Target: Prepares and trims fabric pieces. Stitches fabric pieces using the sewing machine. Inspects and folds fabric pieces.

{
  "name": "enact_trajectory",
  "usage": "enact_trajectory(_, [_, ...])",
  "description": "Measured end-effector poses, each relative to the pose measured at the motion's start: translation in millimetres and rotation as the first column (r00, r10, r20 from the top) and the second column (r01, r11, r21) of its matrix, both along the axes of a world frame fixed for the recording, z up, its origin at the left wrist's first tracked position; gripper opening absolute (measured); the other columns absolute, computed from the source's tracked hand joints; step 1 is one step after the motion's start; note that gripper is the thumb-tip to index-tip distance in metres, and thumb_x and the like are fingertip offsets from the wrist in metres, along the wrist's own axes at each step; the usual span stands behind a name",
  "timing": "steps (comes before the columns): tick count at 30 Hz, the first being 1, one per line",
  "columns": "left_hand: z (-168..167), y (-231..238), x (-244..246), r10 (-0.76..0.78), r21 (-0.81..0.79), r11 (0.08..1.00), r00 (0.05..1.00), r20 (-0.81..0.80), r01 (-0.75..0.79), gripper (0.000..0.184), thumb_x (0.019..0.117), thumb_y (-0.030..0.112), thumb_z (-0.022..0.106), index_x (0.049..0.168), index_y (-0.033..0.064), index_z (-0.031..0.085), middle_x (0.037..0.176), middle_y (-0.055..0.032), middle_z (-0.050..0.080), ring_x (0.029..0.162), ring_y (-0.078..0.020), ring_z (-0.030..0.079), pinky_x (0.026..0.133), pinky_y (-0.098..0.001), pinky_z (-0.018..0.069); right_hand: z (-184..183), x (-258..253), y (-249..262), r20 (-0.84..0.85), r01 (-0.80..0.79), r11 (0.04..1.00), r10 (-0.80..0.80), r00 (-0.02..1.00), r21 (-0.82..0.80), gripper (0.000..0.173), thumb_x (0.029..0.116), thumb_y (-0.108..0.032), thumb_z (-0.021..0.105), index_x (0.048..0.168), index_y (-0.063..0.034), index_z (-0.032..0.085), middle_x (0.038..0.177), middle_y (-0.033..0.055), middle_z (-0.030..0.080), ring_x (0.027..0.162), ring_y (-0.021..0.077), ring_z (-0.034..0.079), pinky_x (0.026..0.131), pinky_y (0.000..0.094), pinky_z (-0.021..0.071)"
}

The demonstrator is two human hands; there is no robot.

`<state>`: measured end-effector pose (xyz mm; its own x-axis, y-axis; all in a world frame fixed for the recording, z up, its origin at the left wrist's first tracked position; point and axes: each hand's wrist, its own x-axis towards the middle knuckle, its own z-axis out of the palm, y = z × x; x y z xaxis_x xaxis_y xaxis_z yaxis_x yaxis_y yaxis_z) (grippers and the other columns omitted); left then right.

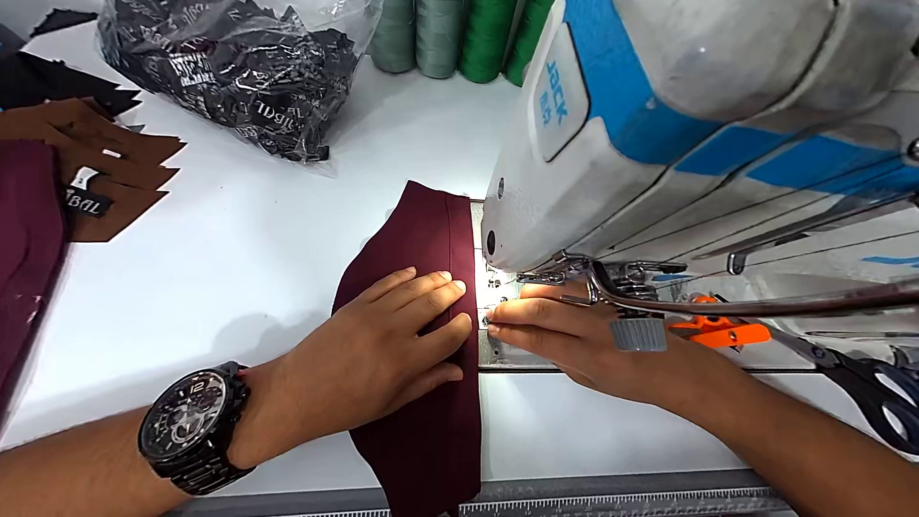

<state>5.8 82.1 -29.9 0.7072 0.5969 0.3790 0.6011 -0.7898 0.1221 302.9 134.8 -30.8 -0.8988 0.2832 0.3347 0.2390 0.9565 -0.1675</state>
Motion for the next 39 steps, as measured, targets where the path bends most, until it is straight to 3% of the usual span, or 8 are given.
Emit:
enact_trajectory(9, [-0.4,0.1,-1.2,-0.008,0.01,1.0,1.0,0.001,0.008,0.042,0.1053,0.045,0.047,0.119,0.0163,0.075,0.133,-0.0105,0.066,0.133,-0.0265,0.058,0.114,-0.0465,0.0439,1.8,-4.7,-2.3,0.025,0.028,0.999,-0.028,0.999,0.018,0.03,0.1034,-0.011,0.054,0.127,-0.0161,0.072,0.13,0.0008,0.069,0.125,0.0152,0.062,0.106,0.0321,0.0505])
enact_trajectory(17, [-1.3,-0.7,-1.2,-0.041,0.015,0.999,0.999,0.027,0.041,0.041,0.1067,0.038,0.047,0.119,0.0115,0.075,0.13,-0.003,0.069,0.133,-0.0217,0.057,0.115,-0.0432,0.0425,1.0,-6.0,-5.6,0.028,0.045,0.998,-0.046,0.999,0.041,0.029,0.1043,-0.013,0.053,0.127,-0.0161,0.072,0.131,0.0005,0.069,0.124,0.0163,0.062,0.104,0.0339,0.0509])
enact_trajectory(20, [-1.2,0.5,-1.8,-0.06,0.026,0.998,0.998,0.033,0.059,0.039,0.1064,0.037,0.048,0.118,0.0109,0.075,0.128,-0.0038,0.07,0.13,-0.02,0.059,0.114,-0.0377,0.044,-0.6,-5.3,-6.7,0.035,0.061,0.996,-0.063,0.997,0.057,0.031,0.1047,-0.015,0.051,0.129,-0.0182,0.07,0.131,-0.0006,0.069,0.125,0.0174,0.063,0.1,0.0352,0.0533])
enact_trajectory(39, [-0.9,0.2,-2.5,-0.077,0.001,0.997,0.996,0.055,0.077,0.037,0.1059,0.037,0.051,0.119,0.0116,0.074,0.131,-0.0079,0.068,0.134,-0.0231,0.057,0.114,-0.0405,0.045,2.5,-4.9,-7.8,0.039,0.058,0.995,-0.061,0.997,0.075,0.029,0.1051,-0.015,0.052,0.128,-0.0169,0.07,0.13,0.0004,0.069,0.123,0.0181,0.063,0.098,0.0349,0.0533])
